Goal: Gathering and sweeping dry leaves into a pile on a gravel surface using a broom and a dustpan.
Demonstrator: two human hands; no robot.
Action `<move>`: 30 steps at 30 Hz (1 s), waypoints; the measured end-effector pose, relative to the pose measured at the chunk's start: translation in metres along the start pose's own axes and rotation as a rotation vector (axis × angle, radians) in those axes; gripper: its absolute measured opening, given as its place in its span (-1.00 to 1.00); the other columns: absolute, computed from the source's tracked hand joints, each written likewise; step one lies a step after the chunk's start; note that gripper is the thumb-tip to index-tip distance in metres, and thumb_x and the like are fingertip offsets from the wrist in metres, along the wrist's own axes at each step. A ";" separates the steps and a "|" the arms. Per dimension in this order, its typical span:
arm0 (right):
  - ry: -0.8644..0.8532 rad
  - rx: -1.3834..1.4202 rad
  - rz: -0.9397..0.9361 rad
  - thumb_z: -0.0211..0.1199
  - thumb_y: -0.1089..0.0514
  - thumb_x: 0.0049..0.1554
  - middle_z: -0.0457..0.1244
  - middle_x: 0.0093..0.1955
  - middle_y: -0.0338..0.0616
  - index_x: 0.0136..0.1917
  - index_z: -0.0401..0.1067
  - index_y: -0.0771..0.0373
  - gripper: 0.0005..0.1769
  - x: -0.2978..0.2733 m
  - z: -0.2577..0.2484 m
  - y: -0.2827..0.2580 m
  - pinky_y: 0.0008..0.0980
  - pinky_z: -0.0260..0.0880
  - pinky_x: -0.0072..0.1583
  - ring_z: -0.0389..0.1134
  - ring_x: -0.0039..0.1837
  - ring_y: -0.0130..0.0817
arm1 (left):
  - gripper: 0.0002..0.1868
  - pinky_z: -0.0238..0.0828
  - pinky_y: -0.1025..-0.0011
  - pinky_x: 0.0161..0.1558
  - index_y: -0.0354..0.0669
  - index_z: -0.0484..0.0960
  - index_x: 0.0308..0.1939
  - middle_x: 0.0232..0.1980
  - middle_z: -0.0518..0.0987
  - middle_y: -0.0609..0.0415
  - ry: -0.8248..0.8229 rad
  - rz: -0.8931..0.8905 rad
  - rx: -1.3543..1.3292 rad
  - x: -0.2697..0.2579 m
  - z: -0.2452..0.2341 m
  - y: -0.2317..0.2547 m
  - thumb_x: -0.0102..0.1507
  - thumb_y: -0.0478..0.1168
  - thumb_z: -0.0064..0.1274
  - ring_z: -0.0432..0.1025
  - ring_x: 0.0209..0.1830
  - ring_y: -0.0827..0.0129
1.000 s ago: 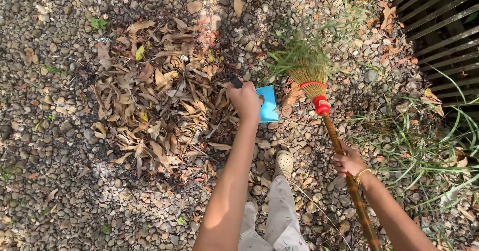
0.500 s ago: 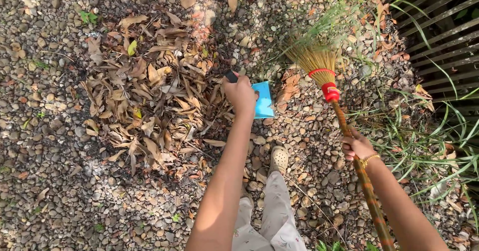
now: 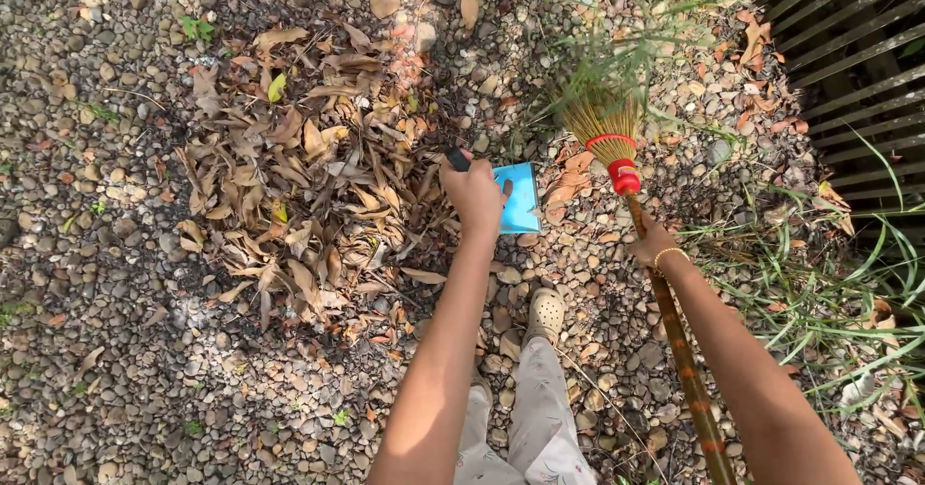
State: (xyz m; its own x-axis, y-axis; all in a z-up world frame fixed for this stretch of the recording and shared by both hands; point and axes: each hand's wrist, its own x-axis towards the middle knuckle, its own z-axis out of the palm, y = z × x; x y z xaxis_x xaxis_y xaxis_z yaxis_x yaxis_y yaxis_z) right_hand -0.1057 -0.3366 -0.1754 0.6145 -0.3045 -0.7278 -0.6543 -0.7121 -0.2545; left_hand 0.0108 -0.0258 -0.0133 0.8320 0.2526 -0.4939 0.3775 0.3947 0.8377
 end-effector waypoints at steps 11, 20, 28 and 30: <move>-0.242 0.529 0.139 0.14 0.47 0.13 0.09 -0.44 -0.15 0.67 -0.19 -0.13 0.02 -0.133 0.026 -0.027 -0.33 0.21 -0.47 0.12 -0.52 -0.32 | -0.82 0.06 0.31 -0.71 -0.12 0.26 -0.22 -0.53 0.26 0.13 0.019 0.037 0.112 -0.003 0.008 -0.012 0.16 -0.40 -0.11 0.13 -0.76 0.43; -0.373 1.018 -0.025 0.10 0.47 0.04 0.02 -0.51 -0.28 0.66 -0.09 -0.19 0.05 -0.192 0.018 -0.081 -0.38 0.01 -0.55 -0.01 -0.59 -0.45 | -0.82 0.02 0.28 -0.69 -0.11 0.24 -0.21 -0.53 0.22 0.13 -0.033 0.045 0.095 -0.010 0.006 -0.003 0.18 -0.40 -0.12 0.10 -0.74 0.40; -0.437 1.126 -0.275 0.08 0.44 0.07 -0.04 -0.61 -0.36 0.67 -0.13 -0.18 0.03 -0.258 -0.047 -0.172 -0.41 -0.03 -0.61 -0.08 -0.65 -0.51 | -0.81 0.10 0.26 -0.67 -0.15 0.26 -0.18 -0.47 0.30 0.12 0.024 0.005 0.076 -0.007 0.003 0.005 0.17 -0.40 -0.12 0.19 -0.70 0.40; -0.413 1.145 -0.421 0.08 0.42 0.12 -0.04 -0.61 -0.36 0.70 -0.13 -0.10 -0.01 -0.269 -0.058 -0.178 -0.46 -0.03 -0.62 -0.09 -0.65 -0.56 | -0.78 0.18 0.25 -0.65 -0.13 0.28 -0.16 -0.44 0.34 0.13 0.012 -0.020 0.042 -0.007 0.002 0.008 0.14 -0.42 -0.14 0.22 -0.70 0.37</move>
State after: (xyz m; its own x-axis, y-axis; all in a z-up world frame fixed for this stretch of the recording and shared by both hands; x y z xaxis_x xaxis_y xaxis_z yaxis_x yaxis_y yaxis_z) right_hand -0.1288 -0.1646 0.1033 0.8179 0.1734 -0.5486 -0.5743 0.3037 -0.7602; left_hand 0.0087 -0.0257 -0.0023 0.8194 0.2556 -0.5130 0.4109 0.3621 0.8367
